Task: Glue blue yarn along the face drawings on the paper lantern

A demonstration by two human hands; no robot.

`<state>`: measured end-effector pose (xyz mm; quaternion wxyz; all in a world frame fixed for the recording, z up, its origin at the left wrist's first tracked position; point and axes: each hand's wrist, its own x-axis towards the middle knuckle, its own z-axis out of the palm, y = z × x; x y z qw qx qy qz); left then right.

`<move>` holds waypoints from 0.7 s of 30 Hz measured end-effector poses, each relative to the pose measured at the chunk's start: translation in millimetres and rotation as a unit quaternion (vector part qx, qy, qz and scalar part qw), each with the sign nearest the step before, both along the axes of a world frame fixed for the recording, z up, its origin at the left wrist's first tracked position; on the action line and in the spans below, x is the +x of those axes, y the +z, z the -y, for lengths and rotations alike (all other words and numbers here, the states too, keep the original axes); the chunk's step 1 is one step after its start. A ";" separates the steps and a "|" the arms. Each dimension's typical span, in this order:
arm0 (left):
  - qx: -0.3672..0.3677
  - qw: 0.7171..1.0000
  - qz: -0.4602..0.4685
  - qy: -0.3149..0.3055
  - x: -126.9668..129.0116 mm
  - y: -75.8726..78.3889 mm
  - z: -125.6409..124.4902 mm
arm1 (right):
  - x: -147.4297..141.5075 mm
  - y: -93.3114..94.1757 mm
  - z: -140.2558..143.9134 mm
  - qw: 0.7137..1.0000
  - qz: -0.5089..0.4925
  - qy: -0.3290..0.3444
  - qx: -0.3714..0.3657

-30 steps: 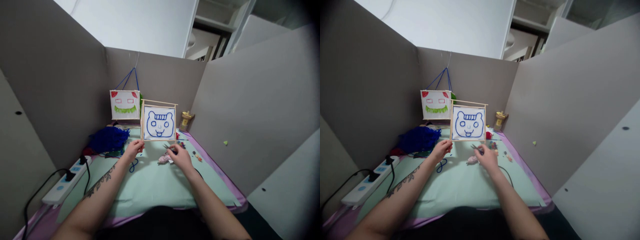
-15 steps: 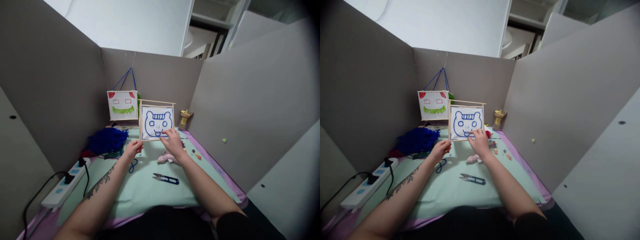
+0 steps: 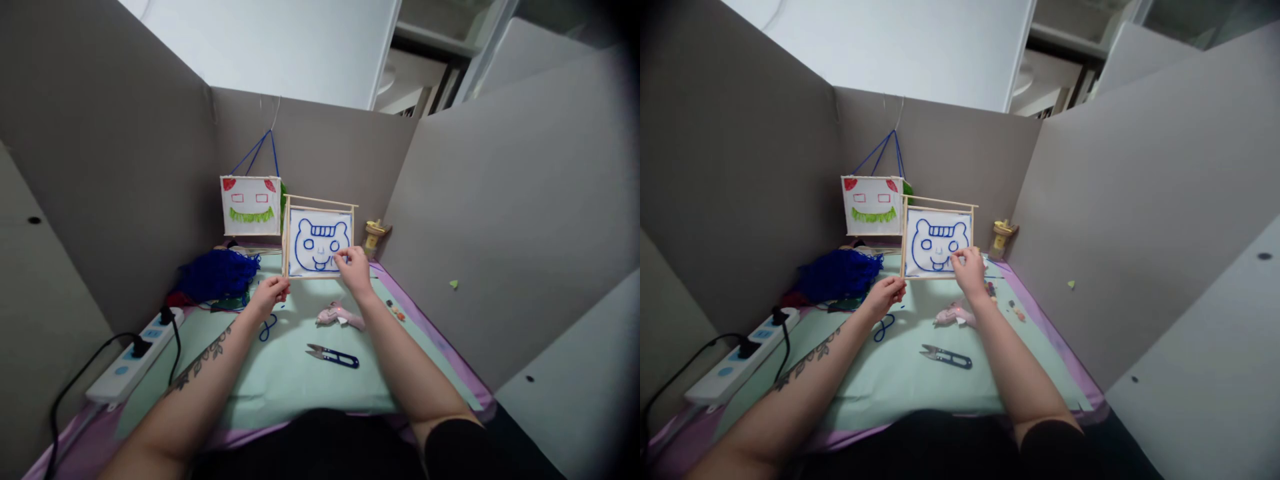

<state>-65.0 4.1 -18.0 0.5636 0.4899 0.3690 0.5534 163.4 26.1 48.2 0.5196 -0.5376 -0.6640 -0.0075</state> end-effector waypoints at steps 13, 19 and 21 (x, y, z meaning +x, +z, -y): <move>0.002 1.000 0.000 -0.007 -0.1 -1.2 -0.9 | 6.9 -20.3 52.1 0.968 -0.037 0.190 -0.160; 0.001 1.000 -0.001 -0.003 -2.0 -1.8 -2.3 | -10.6 -39.6 69.4 0.921 0.154 0.277 -0.228; -0.002 1.000 -0.004 -0.001 -2.5 -2.1 -2.9 | -1.5 -41.6 67.7 0.937 0.155 0.223 -0.221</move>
